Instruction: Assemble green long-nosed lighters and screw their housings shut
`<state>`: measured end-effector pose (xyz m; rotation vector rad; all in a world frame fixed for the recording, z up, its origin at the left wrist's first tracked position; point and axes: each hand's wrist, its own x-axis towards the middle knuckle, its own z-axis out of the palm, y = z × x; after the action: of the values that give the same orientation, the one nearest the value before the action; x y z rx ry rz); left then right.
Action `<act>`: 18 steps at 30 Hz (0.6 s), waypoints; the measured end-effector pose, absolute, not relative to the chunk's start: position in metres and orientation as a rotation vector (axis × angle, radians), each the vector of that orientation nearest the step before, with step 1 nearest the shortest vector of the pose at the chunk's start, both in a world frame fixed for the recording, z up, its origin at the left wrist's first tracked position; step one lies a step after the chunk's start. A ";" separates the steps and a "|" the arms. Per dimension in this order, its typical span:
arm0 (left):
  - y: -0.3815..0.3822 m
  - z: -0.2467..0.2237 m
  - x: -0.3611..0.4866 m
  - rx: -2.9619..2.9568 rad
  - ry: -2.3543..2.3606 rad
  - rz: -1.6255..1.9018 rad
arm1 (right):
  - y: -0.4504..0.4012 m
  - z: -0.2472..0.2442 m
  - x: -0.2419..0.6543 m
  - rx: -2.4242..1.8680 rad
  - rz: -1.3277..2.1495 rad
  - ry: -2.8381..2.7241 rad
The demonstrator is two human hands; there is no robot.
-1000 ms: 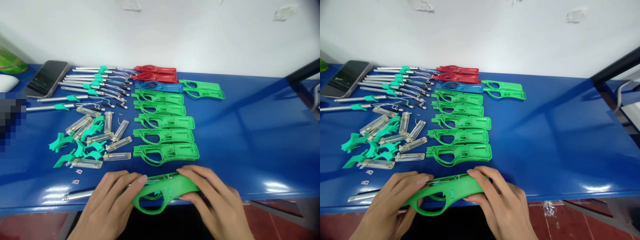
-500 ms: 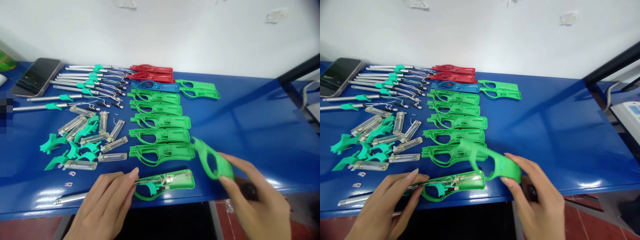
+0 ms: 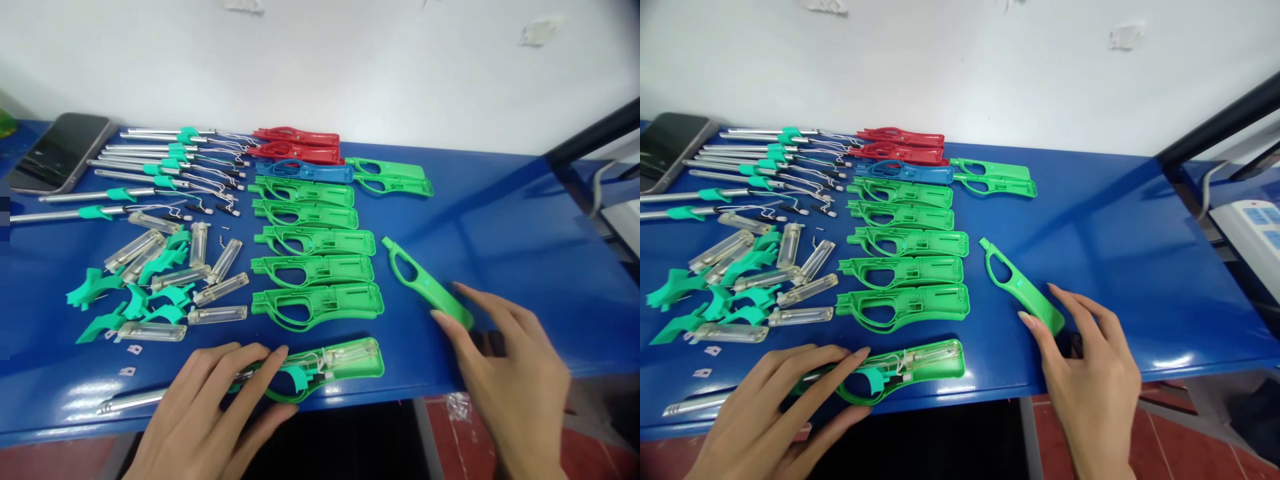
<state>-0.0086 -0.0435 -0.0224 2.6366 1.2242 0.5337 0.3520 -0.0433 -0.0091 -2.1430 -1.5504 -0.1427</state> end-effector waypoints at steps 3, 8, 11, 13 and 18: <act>-0.043 -0.025 -0.011 2.667 1.210 0.580 | -0.045 -0.007 0.349 -2.149 -0.122 -1.541; -0.036 -0.027 -0.016 2.765 1.139 0.648 | -0.059 0.007 0.334 -1.981 -0.037 -1.459; -0.037 -0.025 -0.014 2.695 1.183 0.698 | -0.068 0.012 0.328 -1.852 0.245 -1.652; -0.041 -0.023 -0.012 2.607 1.253 0.729 | -0.070 0.012 0.327 -1.811 0.426 -1.758; -0.048 -0.020 -0.010 2.526 1.315 0.694 | -0.068 0.005 0.315 -1.805 0.486 -1.841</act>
<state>-0.0102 -0.0479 -0.0196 2.5256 1.3145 0.6942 0.3152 -0.0679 0.0054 -1.8050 -1.8407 0.4857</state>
